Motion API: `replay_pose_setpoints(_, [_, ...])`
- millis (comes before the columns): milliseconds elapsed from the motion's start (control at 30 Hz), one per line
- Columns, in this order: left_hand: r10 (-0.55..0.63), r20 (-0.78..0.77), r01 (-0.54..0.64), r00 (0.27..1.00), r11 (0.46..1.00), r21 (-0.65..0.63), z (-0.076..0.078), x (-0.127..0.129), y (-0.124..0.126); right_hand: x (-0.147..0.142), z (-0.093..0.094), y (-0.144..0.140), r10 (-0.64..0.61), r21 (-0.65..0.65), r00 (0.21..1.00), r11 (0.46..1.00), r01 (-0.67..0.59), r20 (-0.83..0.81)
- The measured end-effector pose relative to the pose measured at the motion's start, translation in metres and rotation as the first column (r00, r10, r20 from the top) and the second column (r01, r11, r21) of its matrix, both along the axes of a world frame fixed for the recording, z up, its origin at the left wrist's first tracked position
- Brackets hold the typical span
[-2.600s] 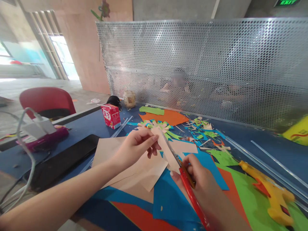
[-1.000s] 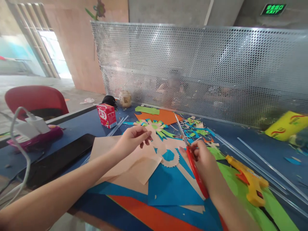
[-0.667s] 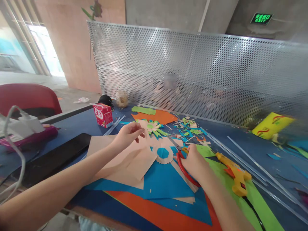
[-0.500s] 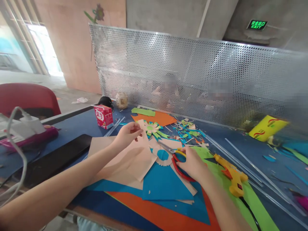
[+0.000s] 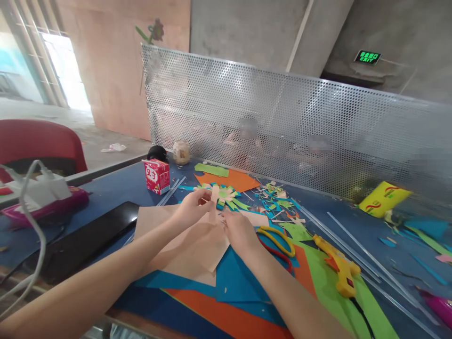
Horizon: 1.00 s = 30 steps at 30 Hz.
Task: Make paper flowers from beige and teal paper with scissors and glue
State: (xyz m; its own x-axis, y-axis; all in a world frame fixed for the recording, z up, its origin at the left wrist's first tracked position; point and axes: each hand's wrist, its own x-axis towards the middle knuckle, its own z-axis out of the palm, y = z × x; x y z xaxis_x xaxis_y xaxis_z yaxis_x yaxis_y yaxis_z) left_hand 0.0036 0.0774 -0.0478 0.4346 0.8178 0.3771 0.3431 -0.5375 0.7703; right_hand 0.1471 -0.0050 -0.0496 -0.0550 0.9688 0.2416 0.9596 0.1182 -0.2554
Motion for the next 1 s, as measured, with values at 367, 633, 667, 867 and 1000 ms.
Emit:
replay_pose_setpoints(367, [0.105, -0.472, -0.038, 0.875, 0.988, 0.15, -0.01, -0.008, -0.003, 0.024, 0.013, 0.012, -0.223, 0.064, 0.971, 0.974, 0.218, 0.081])
replay_pose_setpoints(633, [0.128, -0.53, 0.024, 0.839, 0.963, 0.27, 0.008, -0.01, -0.012, 0.121, 0.063, 0.01, -0.689, 0.182, 0.702, 0.724, 0.665, 0.179])
replay_pose_setpoints(667, [0.085, -0.523, 0.077, 0.848, 0.957, 0.279, 0.011, -0.011, -0.014, 0.123, 0.062, 0.007, -0.685, 0.156, 0.701, 0.728, 0.668, 0.199])
replay_pose_setpoints(867, [-0.128, -0.674, 0.305, 0.728, 0.94, 0.151, 0.011, -0.011, -0.022, 0.094, 0.032, -0.02, -0.411, -0.262, 0.875, 0.842, 0.472, 0.256])
replay_pose_setpoints(1000, [-0.193, -0.62, 0.314, 0.761, 0.945, 0.091, 0.004, -0.009, -0.018, 0.079, 0.021, -0.039, -0.335, -0.38, 0.908, 0.829, 0.411, 0.252])
